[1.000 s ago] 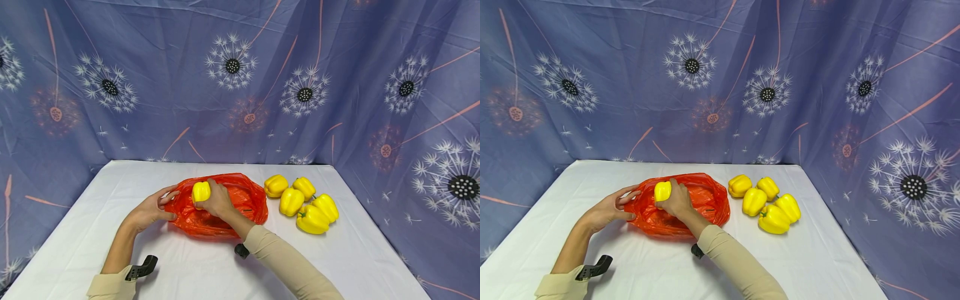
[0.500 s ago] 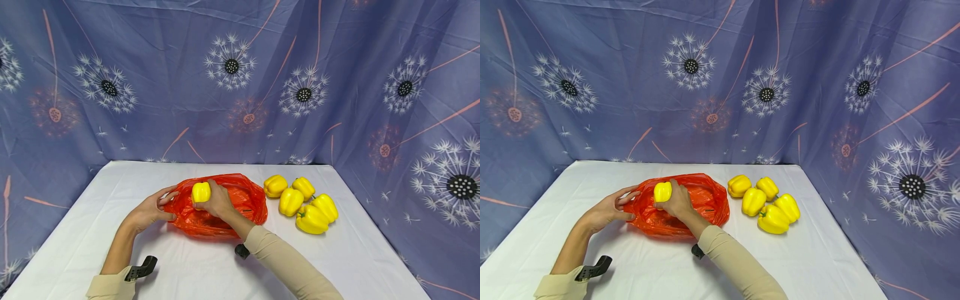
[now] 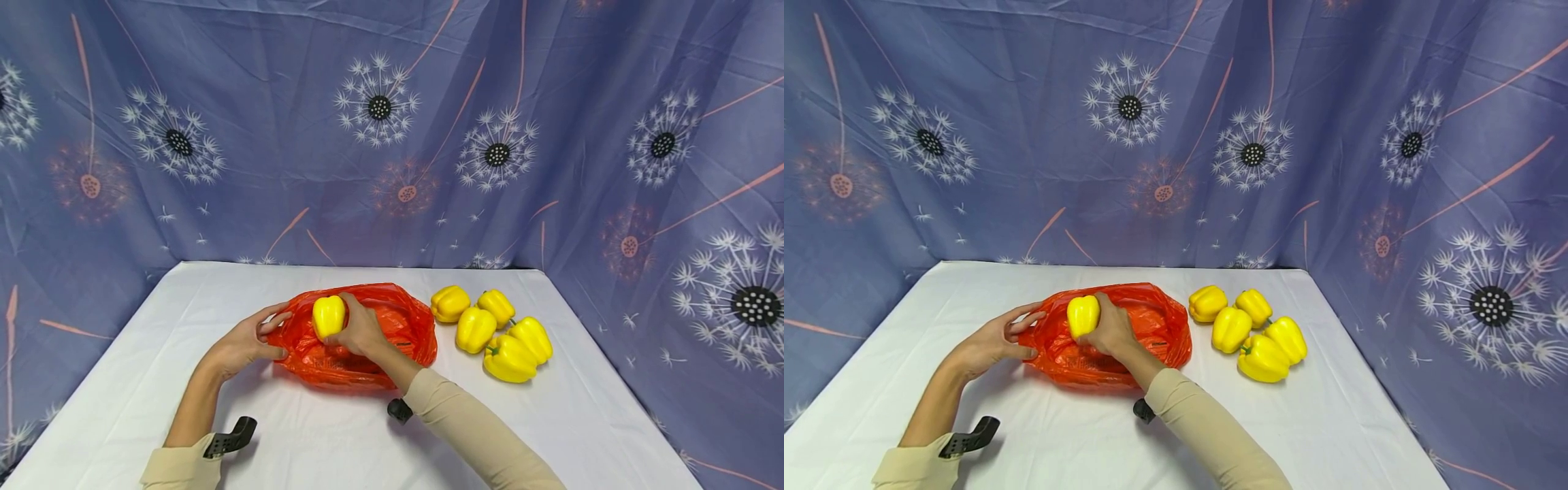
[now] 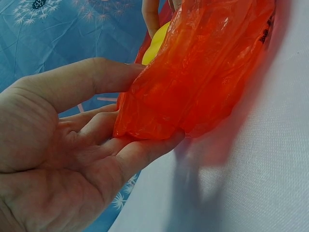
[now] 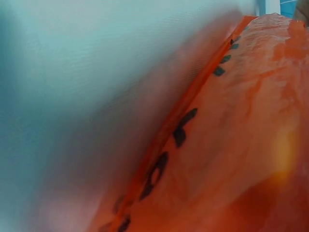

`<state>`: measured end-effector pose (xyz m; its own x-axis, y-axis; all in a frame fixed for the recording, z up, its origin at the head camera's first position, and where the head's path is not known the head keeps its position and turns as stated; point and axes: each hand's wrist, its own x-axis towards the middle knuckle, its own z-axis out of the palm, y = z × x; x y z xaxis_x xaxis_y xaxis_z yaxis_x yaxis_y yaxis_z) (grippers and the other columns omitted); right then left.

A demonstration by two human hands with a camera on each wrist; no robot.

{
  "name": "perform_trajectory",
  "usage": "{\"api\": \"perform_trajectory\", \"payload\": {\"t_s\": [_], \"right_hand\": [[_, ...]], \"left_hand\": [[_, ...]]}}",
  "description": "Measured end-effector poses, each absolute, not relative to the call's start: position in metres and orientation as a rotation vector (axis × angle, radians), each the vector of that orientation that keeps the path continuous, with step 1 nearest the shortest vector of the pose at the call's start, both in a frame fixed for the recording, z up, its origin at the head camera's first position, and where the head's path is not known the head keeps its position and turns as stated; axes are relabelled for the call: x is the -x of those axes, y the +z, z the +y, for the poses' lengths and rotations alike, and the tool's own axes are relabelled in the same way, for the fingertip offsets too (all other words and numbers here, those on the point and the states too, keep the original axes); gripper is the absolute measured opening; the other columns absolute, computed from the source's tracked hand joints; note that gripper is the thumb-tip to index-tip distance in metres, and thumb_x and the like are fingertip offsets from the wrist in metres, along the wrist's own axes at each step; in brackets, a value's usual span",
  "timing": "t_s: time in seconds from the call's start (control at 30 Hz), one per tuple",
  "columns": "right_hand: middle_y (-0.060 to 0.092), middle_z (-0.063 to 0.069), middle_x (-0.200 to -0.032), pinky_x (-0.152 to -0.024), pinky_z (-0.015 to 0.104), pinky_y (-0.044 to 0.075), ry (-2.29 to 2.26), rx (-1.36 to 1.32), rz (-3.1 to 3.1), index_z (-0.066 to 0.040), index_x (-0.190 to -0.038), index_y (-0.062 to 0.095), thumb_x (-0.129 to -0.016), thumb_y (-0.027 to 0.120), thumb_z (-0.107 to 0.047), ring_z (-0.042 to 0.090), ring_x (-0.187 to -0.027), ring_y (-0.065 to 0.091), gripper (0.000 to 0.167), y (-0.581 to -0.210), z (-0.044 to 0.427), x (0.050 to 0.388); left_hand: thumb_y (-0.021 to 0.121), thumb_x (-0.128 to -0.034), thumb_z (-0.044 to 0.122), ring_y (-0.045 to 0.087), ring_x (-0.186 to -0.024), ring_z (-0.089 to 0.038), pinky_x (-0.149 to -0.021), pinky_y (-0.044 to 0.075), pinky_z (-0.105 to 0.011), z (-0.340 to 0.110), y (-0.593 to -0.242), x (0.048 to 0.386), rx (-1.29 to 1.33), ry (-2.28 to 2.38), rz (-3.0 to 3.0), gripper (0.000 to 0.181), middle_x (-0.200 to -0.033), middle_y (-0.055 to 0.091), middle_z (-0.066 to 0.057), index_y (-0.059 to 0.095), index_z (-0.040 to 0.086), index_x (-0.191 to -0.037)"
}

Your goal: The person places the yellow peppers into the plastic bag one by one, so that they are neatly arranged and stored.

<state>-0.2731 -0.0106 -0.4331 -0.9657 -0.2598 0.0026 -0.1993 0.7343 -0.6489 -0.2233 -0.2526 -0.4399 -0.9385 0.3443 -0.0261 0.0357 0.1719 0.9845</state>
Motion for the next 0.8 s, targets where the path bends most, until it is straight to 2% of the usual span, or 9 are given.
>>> {"api": "perform_trajectory", "payload": {"t_s": [0.57, 0.8], "right_hand": [[0.066, 0.01, -0.134, -0.102, 0.047, 0.05, -1.057, 0.403, 2.907, -0.018, -0.15, 0.043, -0.074, 0.091, -0.029, 0.034, -0.12, 0.06, 0.09, -0.4354, -0.011, 0.275], [0.065, 0.009, -0.136, -0.102, 0.048, 0.049, -1.059, 0.395, 2.903, -0.019, -0.151, 0.043, -0.075, 0.09, -0.029, 0.035, -0.12, 0.058, 0.09, -0.4377, -0.0109, 0.2763]], "left_hand": [[0.072, -0.0782, -0.007, 0.018, -0.151, -0.048, -0.087, 0.054, -0.022, -0.2528, -0.4406, 0.2231, -0.386, 1.858, 2.199, 0.096, -0.16, 0.031, -0.031, 0.022, 0.0, -0.16], [0.072, -0.0781, -0.007, 0.018, -0.151, -0.047, -0.087, 0.053, -0.021, -0.2531, -0.4406, 0.2234, -0.379, 1.854, 2.209, 0.096, -0.16, 0.031, -0.031, 0.022, 0.0, -0.16]]}}
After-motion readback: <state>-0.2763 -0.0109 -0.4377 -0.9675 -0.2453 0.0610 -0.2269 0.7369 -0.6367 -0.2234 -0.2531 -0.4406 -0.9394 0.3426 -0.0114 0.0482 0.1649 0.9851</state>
